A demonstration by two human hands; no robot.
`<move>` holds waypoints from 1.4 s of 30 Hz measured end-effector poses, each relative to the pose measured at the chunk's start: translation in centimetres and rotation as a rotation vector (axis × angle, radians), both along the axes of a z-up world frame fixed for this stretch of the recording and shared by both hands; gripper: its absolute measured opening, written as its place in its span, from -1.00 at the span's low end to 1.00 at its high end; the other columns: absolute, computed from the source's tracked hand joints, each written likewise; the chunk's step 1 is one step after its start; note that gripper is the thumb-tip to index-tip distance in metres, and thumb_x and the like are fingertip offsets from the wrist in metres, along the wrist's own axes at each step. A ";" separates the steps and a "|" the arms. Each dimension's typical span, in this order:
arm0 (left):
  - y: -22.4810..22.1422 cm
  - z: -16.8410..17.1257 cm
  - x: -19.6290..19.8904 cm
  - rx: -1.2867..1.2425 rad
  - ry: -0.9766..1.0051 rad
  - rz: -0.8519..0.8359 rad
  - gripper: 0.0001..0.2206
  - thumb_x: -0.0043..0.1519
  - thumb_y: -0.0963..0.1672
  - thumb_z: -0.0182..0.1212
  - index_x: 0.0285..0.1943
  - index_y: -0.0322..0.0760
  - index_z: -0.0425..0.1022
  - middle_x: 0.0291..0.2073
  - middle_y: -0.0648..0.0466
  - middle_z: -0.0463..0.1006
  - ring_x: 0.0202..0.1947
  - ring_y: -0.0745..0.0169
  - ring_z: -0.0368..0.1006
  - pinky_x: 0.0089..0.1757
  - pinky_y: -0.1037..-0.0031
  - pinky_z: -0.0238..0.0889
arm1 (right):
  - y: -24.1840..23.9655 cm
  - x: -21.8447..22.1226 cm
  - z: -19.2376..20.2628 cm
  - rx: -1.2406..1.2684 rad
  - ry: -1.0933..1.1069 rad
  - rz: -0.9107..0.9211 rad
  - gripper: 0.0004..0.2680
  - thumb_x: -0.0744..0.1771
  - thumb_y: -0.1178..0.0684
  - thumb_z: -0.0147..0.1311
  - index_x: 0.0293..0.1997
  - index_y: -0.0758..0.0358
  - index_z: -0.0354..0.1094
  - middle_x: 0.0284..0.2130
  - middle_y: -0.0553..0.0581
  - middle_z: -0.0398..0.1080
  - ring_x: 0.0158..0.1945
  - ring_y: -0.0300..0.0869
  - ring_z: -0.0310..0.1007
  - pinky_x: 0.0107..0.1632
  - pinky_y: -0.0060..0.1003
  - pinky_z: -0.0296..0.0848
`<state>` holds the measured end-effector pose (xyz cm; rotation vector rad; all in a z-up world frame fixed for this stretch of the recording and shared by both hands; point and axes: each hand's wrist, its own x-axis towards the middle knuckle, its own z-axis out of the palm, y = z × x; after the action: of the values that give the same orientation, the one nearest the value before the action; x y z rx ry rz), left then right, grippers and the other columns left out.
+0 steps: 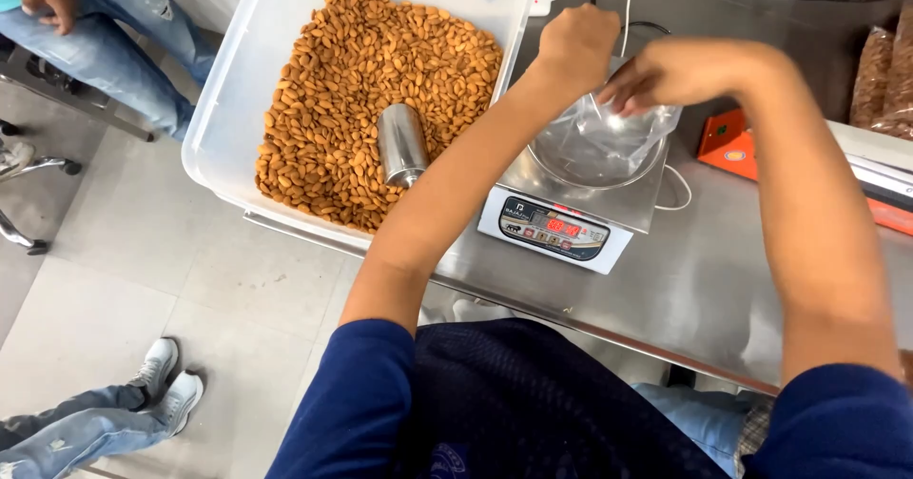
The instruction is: The person scoops almonds from a large plastic bin and puts them into bags using a metal scoop, then places the bags on a scale and seals them.
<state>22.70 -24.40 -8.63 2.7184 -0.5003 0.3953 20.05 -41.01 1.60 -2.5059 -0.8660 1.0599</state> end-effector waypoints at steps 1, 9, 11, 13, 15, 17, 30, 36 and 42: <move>0.2 1.4 -0.8 0.000 -0.001 0.002 -0.83 -0.03 -0.18 0.38 -0.25 -0.22 0.63 -0.24 -0.14 0.64 -0.19 -0.09 0.62 -0.21 0.30 0.51 | -0.3 -1.2 1.6 0.000 -0.001 0.002 -0.69 0.28 0.17 0.15 0.16 0.12 0.48 -0.06 0.05 0.63 -0.01 -0.20 0.61 0.08 -0.27 0.47; 1.9 3.9 -2.6 -0.068 0.189 -0.076 -0.45 -0.08 0.15 0.47 -0.17 -0.31 0.50 -0.13 -0.09 0.60 -0.01 -0.07 0.51 -0.03 0.23 0.37 | -2.8 -9.1 5.4 0.445 -0.580 -0.320 -0.86 0.37 0.22 0.16 0.02 0.33 0.51 -0.28 0.19 0.56 -0.23 -0.18 0.58 -0.12 -0.29 0.51; 3.3 5.2 -4.3 -0.169 0.139 -0.098 -0.48 -0.07 0.18 0.47 -0.28 -0.28 0.55 -0.20 -0.08 0.62 -0.06 -0.08 0.52 -0.06 0.21 0.37 | -2.6 -10.5 5.0 0.513 -0.614 -0.324 -0.87 0.38 0.22 0.18 0.03 0.32 0.50 -0.27 0.18 0.56 -0.19 -0.20 0.58 -0.09 -0.32 0.50; 4.8 6.1 -5.7 -0.269 0.079 -0.119 -0.50 -0.06 0.20 0.46 -0.38 -0.25 0.59 -0.27 -0.06 0.64 -0.10 -0.08 0.53 -0.09 0.20 0.36 | -2.3 -11.7 4.7 0.586 -0.655 -0.322 -0.88 0.39 0.22 0.20 0.03 0.32 0.50 -0.26 0.18 0.56 -0.15 -0.21 0.58 -0.06 -0.35 0.50; 6.6 6.1 -6.8 -0.421 -0.010 -0.163 -0.51 0.02 0.19 0.46 -0.31 -0.25 0.64 -0.35 -0.07 0.64 -0.24 -0.07 0.58 -0.16 0.20 0.39 | -1.9 -12.6 4.4 0.623 -0.735 -0.384 -0.86 0.37 0.22 0.23 0.02 0.32 0.48 -0.16 0.17 0.54 -0.13 -0.22 0.58 -0.09 -0.38 0.51; 8.1 7.3 -9.0 -0.434 0.088 -0.134 -0.55 0.06 0.16 0.42 -0.25 -0.24 0.64 -0.42 -0.06 0.63 -0.32 -0.03 0.58 -0.22 0.22 0.39 | -1.5 -13.2 4.5 0.587 -0.706 -0.406 -0.87 0.36 0.21 0.24 0.00 0.31 0.50 -0.19 0.14 0.54 -0.17 -0.22 0.58 -0.14 -0.37 0.49; 6.5 9.5 -20.6 -0.520 -0.201 -0.152 -0.84 0.16 -0.17 0.33 -0.12 -0.35 0.60 -0.19 -0.14 0.59 -0.19 -0.13 0.53 -0.16 0.21 0.42 | 1.1 -13.6 0.6 0.405 -0.901 -0.432 -0.89 0.31 0.09 0.29 -0.16 0.25 0.55 -0.26 0.11 0.53 -0.24 -0.04 0.55 -0.16 -0.21 0.49; 1.5 3.3 -20.0 0.013 -0.087 -0.294 -0.85 0.03 -0.27 0.26 -0.23 -0.45 0.56 -0.20 -0.20 0.57 -0.08 -0.15 0.52 -0.03 0.21 0.43 | 3.1 -15.7 0.8 0.516 -1.089 -0.368 -0.91 0.33 0.12 0.28 -0.16 0.28 0.55 -0.25 0.10 0.53 -0.23 -0.03 0.52 -0.18 -0.18 0.48; 1.2 -0.4 -18.2 0.178 -0.028 -0.222 -0.63 0.01 -0.22 0.21 0.04 -0.46 0.52 0.11 -0.31 0.45 0.23 -0.34 0.31 0.15 -0.02 0.23 | 4.1 -19.1 1.0 0.563 -1.251 -0.252 -0.95 0.32 0.20 0.26 -0.18 0.28 0.52 -0.27 0.08 0.51 -0.24 -0.04 0.49 -0.18 -0.16 0.46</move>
<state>4.49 -23.16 -9.04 2.7880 -0.8734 0.3441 0.98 -36.86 2.58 -2.4408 -0.8561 -0.8730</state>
